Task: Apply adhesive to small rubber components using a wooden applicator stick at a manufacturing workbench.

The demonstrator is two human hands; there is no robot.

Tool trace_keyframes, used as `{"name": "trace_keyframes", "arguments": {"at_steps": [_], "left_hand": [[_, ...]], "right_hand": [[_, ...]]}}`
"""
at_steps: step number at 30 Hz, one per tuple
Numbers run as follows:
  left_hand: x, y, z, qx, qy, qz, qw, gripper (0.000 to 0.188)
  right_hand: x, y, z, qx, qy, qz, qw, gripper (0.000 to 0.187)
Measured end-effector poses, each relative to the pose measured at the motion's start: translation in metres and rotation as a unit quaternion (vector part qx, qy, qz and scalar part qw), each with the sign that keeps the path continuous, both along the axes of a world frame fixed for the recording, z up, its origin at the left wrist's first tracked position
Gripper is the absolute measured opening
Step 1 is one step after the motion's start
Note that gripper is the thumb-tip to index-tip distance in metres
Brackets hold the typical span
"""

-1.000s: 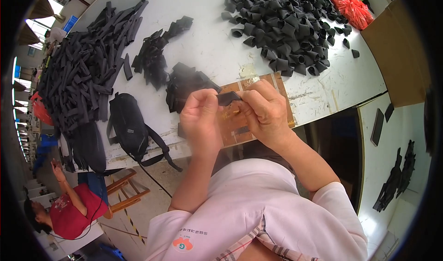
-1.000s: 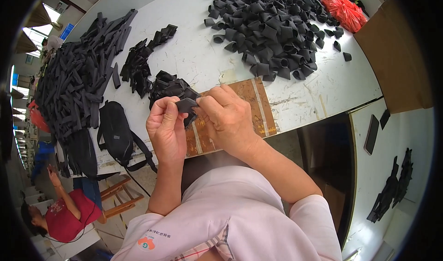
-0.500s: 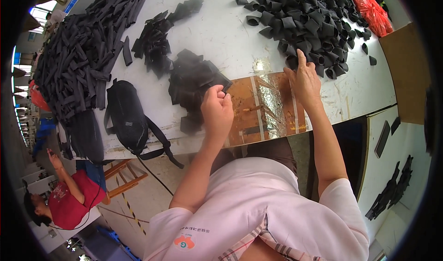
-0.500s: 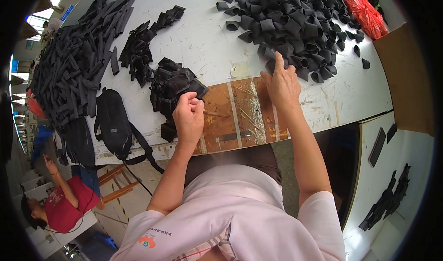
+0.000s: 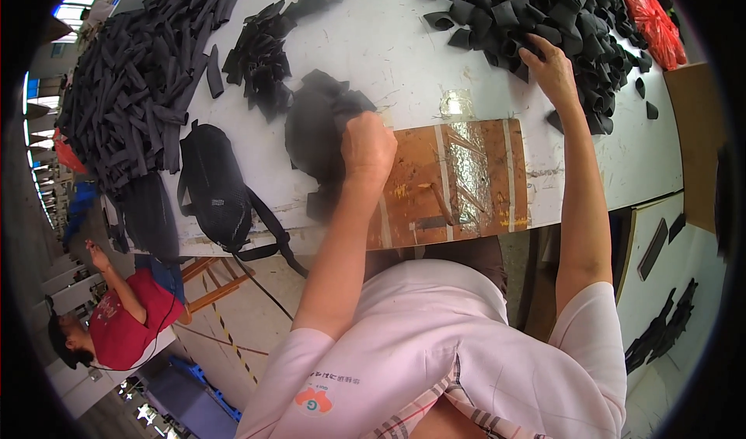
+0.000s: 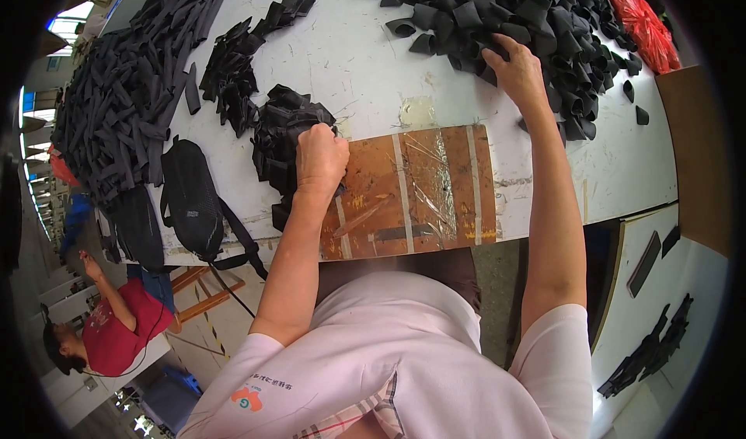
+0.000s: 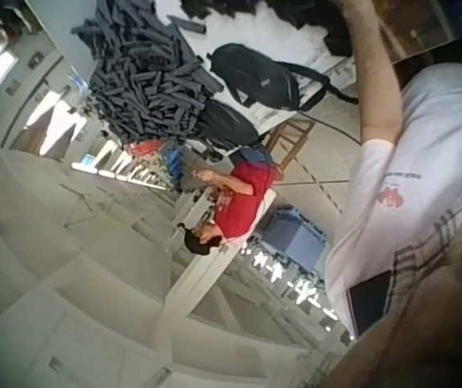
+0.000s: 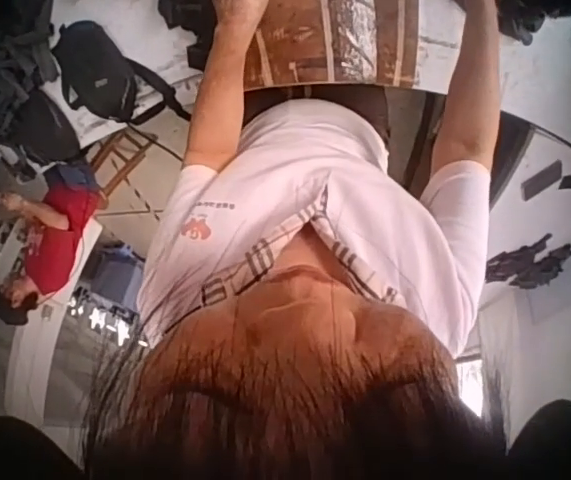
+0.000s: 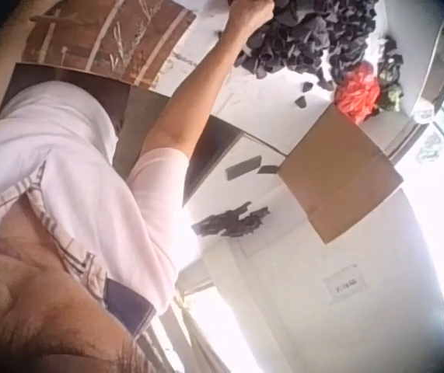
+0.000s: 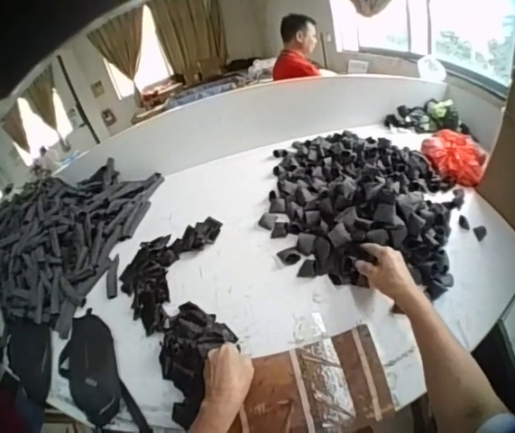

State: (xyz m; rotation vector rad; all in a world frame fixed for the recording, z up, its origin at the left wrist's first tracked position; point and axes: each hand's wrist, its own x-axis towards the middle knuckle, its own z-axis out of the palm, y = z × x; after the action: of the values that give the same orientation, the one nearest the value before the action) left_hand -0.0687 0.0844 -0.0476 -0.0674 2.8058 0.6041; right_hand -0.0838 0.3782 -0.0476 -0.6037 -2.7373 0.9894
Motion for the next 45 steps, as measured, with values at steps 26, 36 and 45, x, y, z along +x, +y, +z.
{"name": "trace_keyframes", "arguments": {"at_steps": [26, 36, 45], "left_hand": [[0.132, -0.05, 0.058, 0.736, -0.268, 0.083, 0.616, 0.018], [0.131, -0.055, 0.062, 0.67, -0.275, 0.056, 0.688, 0.012], [0.142, -0.039, 0.054, 0.535, -0.062, 0.019, 0.843, 0.008]], "right_hand": [[0.172, -0.182, 0.039, -0.749, -0.048, 0.086, 0.655, 0.011], [0.176, -0.18, 0.049, -0.69, -0.097, 0.123, 0.706, 0.014], [0.182, -0.196, 0.057, -0.206, 0.154, 0.16, 0.953, 0.016]]}}
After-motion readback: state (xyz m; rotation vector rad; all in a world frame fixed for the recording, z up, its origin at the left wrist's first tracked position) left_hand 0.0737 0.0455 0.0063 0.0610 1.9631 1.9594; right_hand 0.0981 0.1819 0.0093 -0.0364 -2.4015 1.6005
